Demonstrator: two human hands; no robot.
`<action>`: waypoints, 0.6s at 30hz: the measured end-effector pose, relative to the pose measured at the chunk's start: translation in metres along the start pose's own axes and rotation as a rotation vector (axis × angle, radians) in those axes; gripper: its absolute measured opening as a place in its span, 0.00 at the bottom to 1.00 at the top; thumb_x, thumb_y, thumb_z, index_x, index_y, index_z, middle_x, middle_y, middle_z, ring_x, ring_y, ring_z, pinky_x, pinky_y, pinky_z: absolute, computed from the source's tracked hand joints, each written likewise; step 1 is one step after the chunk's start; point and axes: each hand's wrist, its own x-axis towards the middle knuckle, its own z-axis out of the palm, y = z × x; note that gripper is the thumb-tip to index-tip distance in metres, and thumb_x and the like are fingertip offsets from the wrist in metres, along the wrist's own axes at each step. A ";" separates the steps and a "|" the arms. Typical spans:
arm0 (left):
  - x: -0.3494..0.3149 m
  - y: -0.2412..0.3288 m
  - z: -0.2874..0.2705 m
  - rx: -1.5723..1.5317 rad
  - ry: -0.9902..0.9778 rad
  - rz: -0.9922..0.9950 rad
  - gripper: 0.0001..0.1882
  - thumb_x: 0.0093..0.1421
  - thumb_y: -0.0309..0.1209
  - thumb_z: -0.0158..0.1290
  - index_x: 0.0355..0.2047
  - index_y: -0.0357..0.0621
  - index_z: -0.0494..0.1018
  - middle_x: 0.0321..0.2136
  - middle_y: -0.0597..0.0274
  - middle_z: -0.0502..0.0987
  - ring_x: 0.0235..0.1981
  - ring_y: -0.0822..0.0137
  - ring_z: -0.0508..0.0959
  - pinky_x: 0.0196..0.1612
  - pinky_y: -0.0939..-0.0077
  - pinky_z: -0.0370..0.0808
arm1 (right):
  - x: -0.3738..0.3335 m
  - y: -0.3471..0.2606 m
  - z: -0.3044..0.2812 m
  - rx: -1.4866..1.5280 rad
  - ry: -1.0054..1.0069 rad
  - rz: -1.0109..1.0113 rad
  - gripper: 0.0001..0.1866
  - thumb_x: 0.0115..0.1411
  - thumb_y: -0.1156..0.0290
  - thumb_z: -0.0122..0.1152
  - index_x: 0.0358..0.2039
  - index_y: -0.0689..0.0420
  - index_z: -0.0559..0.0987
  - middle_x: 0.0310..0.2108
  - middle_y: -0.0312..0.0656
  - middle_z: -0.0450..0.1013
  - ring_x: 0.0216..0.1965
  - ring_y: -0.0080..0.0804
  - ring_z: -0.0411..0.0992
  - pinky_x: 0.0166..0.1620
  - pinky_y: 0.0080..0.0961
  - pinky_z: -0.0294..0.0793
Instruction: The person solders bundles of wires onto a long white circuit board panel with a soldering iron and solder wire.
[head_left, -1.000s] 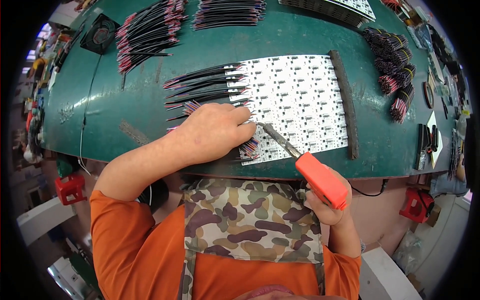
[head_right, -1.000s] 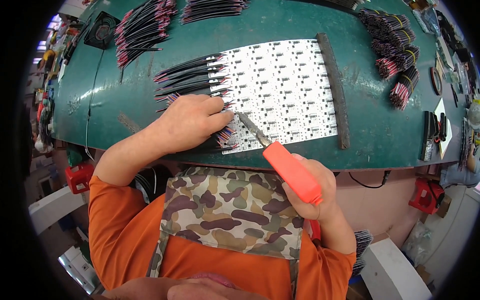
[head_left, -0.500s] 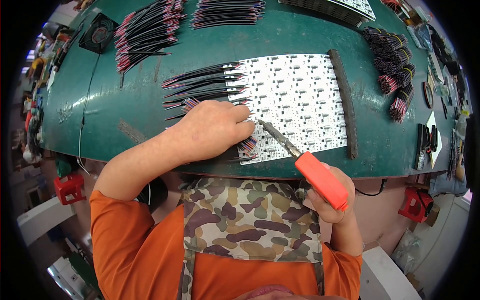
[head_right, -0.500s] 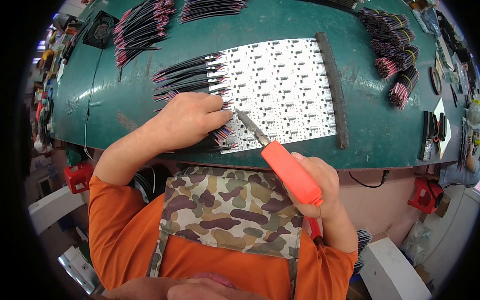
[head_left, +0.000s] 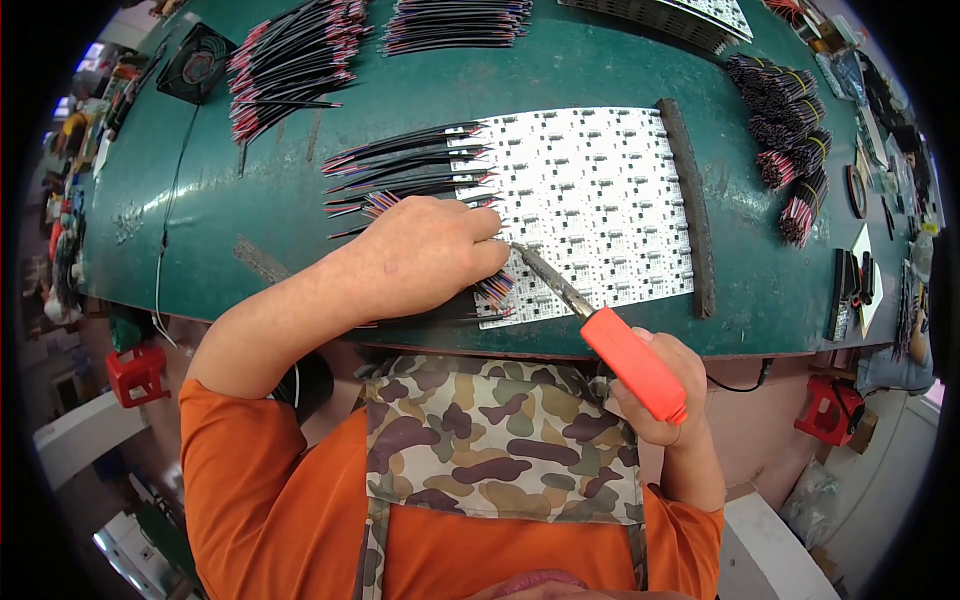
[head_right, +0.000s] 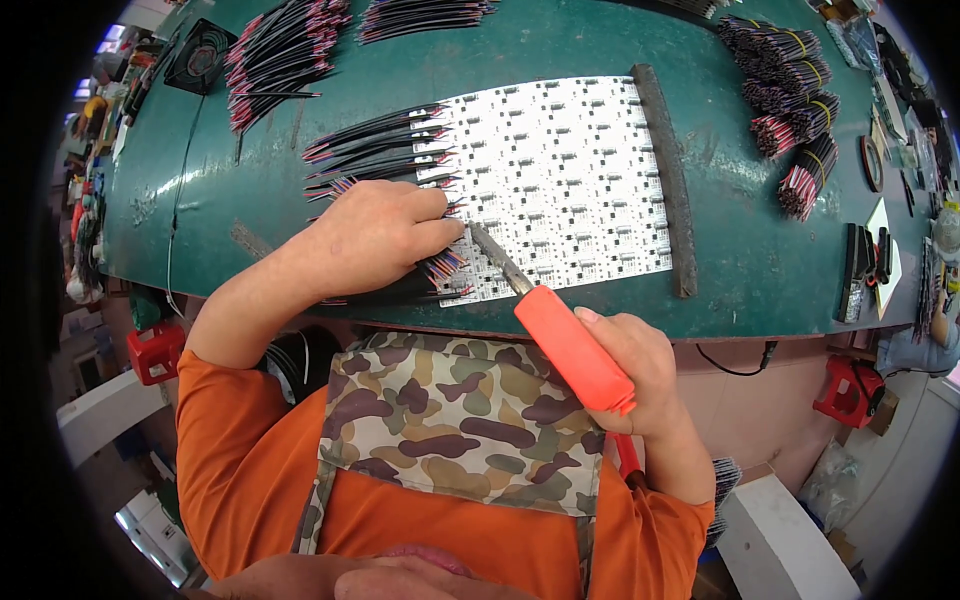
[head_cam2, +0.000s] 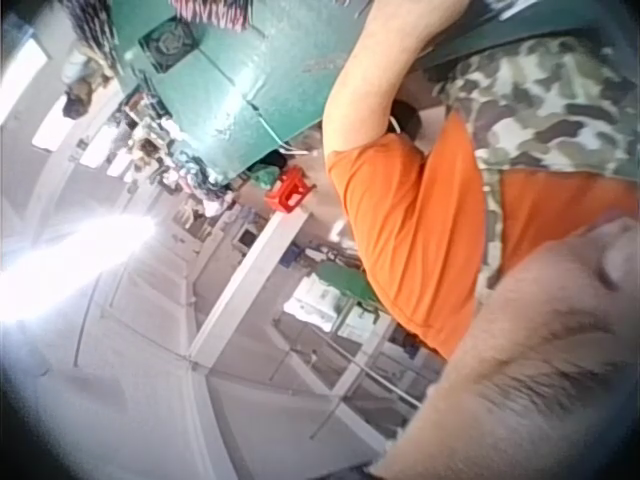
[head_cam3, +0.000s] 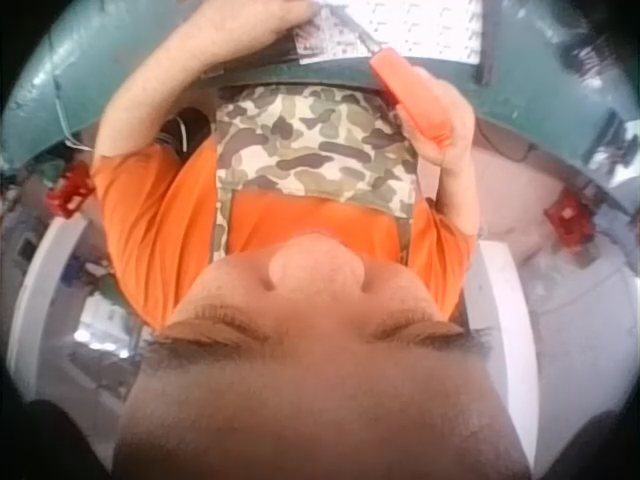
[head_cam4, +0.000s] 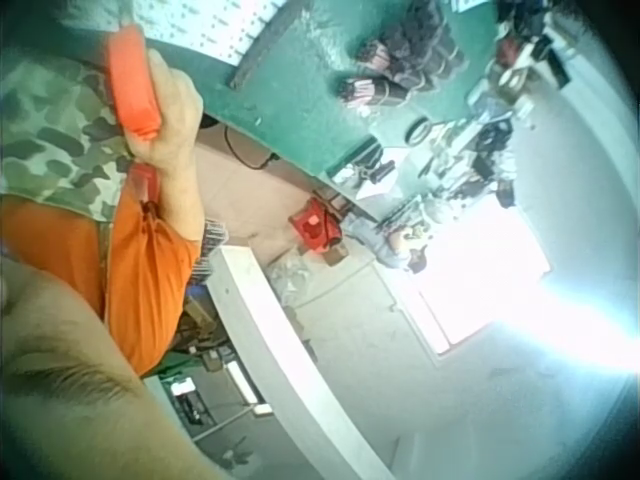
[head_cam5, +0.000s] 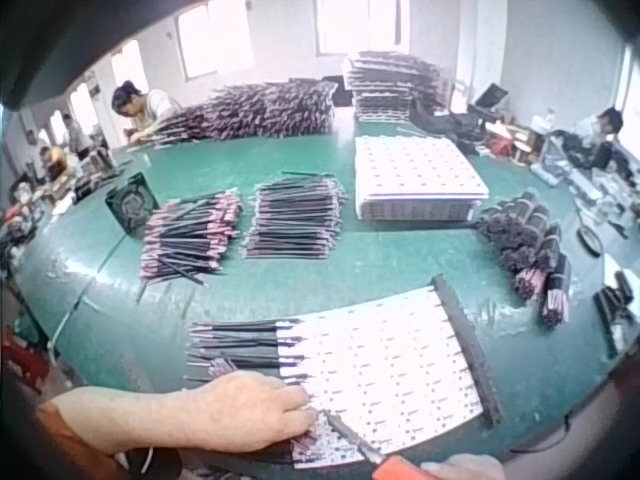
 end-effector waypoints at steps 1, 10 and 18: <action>0.000 0.000 0.000 0.001 -0.003 0.002 0.13 0.52 0.28 0.52 0.39 0.43 0.75 0.28 0.60 0.73 0.32 0.57 0.78 0.33 0.62 0.76 | 0.000 0.002 0.000 0.000 0.000 0.000 0.14 0.44 0.77 0.63 0.35 0.64 0.76 0.28 0.45 0.72 0.22 0.43 0.68 0.27 0.34 0.68; 0.002 0.000 -0.002 -0.001 -0.008 0.008 0.07 0.54 0.29 0.51 0.33 0.42 0.74 0.29 0.58 0.73 0.32 0.56 0.78 0.34 0.62 0.77 | -0.001 0.009 0.000 0.035 0.015 -0.073 0.31 0.45 0.72 0.63 0.53 0.65 0.73 0.28 0.44 0.76 0.22 0.39 0.71 0.26 0.31 0.70; 0.004 0.001 -0.005 -0.009 -0.028 0.012 0.06 0.55 0.29 0.50 0.27 0.40 0.73 0.29 0.57 0.73 0.32 0.55 0.79 0.34 0.62 0.77 | 0.001 0.007 -0.004 0.007 -0.006 -0.061 0.31 0.45 0.75 0.65 0.53 0.66 0.73 0.31 0.46 0.78 0.25 0.41 0.74 0.29 0.32 0.73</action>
